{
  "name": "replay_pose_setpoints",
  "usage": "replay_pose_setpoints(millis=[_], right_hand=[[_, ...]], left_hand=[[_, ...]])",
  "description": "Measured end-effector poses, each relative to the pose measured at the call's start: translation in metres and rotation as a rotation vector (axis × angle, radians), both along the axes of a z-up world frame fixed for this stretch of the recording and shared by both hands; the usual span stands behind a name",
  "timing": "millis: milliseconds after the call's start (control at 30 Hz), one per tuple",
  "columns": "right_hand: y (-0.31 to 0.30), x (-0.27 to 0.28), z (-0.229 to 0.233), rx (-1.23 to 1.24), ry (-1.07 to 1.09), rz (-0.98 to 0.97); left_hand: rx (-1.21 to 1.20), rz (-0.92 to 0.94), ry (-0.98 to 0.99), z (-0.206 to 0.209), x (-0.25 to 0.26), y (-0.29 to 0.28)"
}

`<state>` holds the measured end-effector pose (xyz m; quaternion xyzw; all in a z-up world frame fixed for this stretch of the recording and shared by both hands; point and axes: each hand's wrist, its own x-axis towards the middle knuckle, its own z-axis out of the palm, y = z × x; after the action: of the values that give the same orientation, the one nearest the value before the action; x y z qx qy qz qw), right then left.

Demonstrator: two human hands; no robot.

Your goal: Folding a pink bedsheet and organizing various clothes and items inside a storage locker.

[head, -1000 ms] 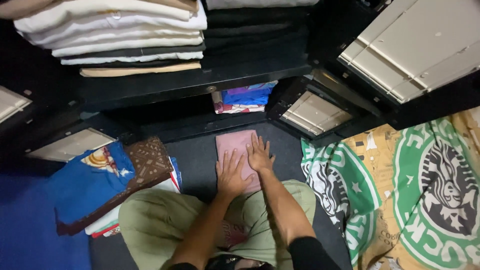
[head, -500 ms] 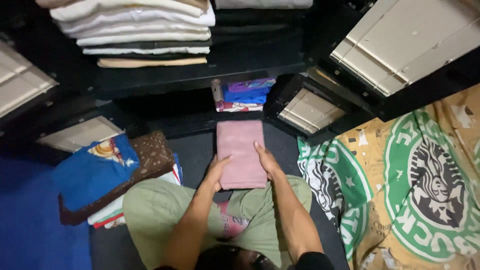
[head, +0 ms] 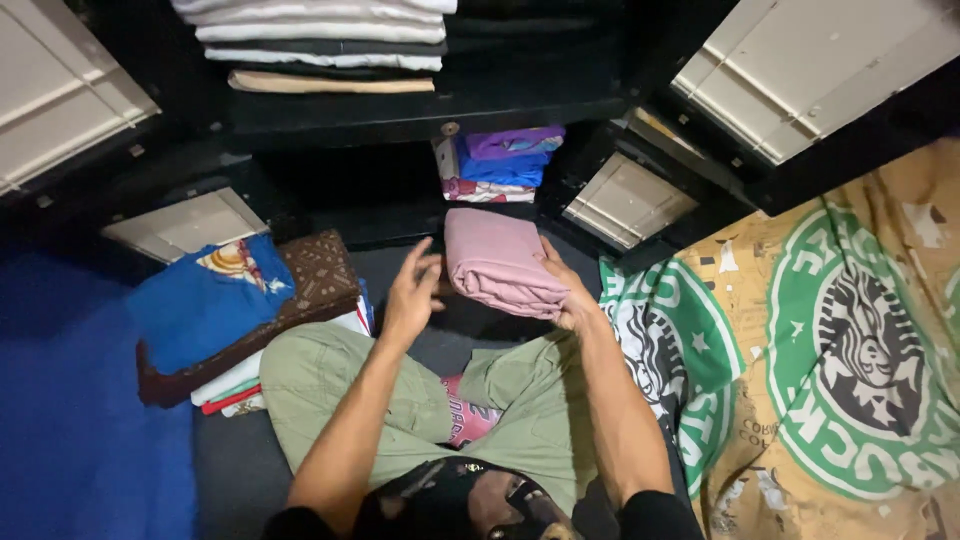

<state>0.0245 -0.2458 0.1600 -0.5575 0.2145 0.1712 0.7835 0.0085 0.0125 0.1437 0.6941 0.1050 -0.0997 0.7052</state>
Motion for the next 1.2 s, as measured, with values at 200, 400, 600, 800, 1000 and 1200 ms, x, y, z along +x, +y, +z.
replay_pose_setpoints(millis=[200,400,600,800,1000,1200], right_hand=[[0.017,-0.025,0.051,-0.198,-0.205,0.123],[0.006,-0.046,0.064,-0.727,-0.549,0.395],[-0.037,-0.037,-0.031,-0.545,-0.732,0.371],[-0.051,-0.031,-0.038,-0.560,-0.864,0.428],[-0.013,-0.057,0.048,-0.497,-0.935,0.321],[-0.004,-0.054,0.051,-0.588,-0.794,0.183]], left_hand=[[-0.231,-0.162,-0.190,-0.009,-0.007,0.013],[-0.566,0.018,0.164,-0.019,0.000,-0.003],[-0.117,-0.105,-0.563,-0.019,-0.018,-0.003],[-0.152,-0.192,-0.615,0.040,-0.027,0.008],[-0.084,-0.174,-0.623,0.040,-0.032,0.002],[-0.043,-0.078,-0.532,0.042,-0.036,-0.007]])
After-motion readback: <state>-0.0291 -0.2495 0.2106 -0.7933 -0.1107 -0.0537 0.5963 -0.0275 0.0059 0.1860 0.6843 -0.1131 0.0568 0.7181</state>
